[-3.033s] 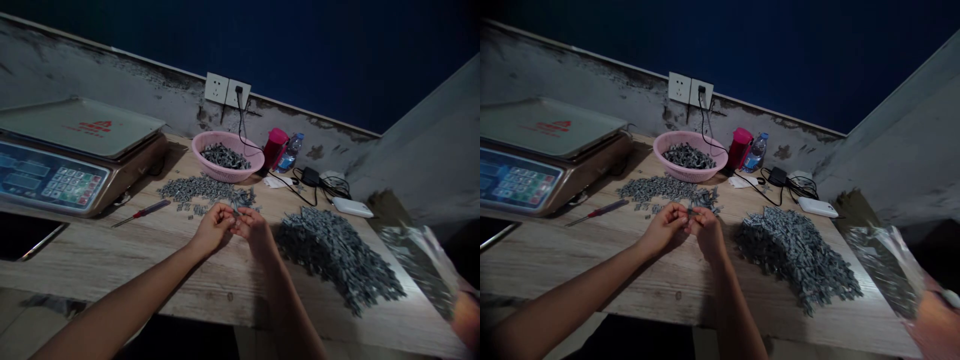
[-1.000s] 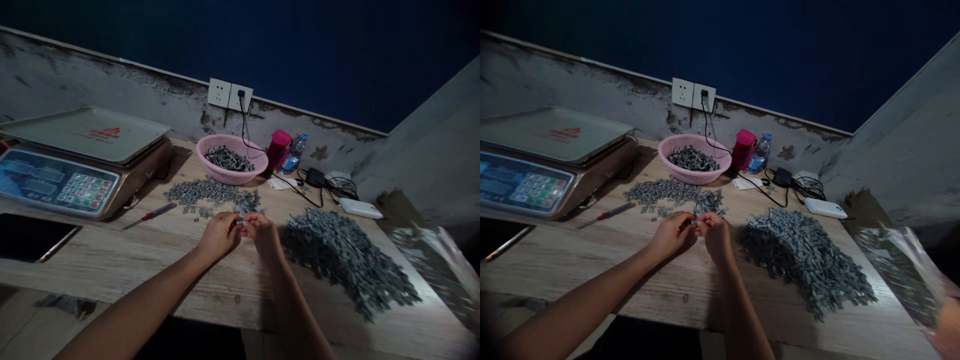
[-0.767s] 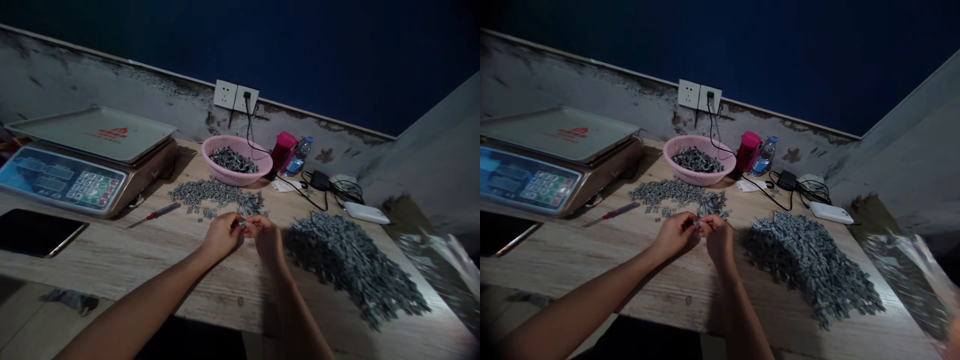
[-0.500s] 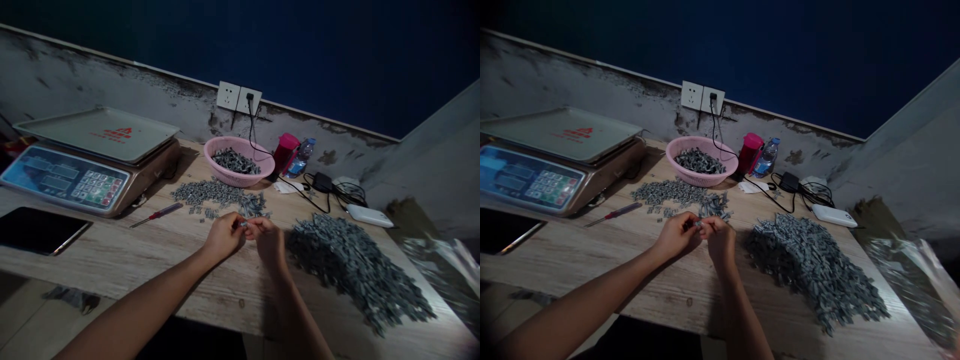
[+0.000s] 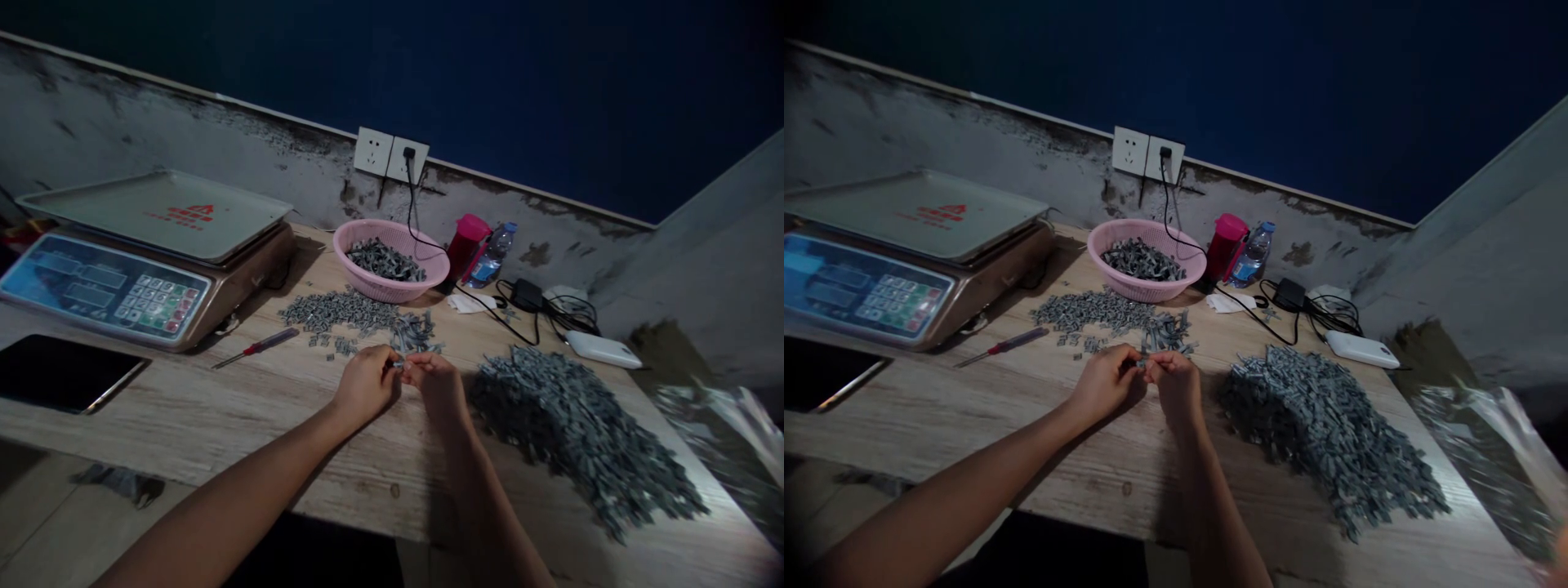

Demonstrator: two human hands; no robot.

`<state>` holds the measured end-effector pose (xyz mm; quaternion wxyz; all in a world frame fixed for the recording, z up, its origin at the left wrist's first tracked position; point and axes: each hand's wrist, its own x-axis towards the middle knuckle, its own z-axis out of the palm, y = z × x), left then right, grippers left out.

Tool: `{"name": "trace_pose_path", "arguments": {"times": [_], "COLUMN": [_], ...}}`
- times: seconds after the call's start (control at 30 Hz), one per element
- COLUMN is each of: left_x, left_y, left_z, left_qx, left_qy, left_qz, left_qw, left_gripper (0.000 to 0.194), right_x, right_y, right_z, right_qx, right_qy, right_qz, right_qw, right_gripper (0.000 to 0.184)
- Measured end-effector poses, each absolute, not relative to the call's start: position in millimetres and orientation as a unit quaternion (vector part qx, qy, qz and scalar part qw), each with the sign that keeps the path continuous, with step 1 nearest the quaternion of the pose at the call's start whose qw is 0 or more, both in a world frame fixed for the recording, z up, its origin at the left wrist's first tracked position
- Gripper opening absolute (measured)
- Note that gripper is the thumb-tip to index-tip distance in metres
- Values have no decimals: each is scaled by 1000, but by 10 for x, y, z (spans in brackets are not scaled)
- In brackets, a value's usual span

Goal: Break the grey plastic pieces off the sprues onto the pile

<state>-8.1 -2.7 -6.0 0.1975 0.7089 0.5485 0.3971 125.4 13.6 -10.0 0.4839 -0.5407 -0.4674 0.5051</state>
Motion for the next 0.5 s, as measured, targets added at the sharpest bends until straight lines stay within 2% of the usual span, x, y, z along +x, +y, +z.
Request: {"name": "trace_pose_path", "arguments": {"times": [0.2, 0.27, 0.4, 0.5], "left_x": [-66, -63, -55, -44], "left_y": [-12, 6, 57, 75], "left_z": [-67, -86, -113, -101], "left_qx": [687, 665, 549, 494], "left_qy": [555, 535, 472, 454], "left_qz": [413, 440, 509, 539], "left_qw": [221, 280, 465, 509], "left_gripper": [8, 9, 9, 7], "right_x": [1251, 1272, 1317, 1317], "right_y": [131, 152, 188, 182], "right_z": [-74, -97, -140, -141], "right_qx": [-555, -542, -508, -499], "right_qy": [-479, -476, -480, -477], "right_qz": [471, 489, 518, 528], "right_qw": [490, 490, 493, 494], "right_gripper": [17, 18, 19, 21]}}
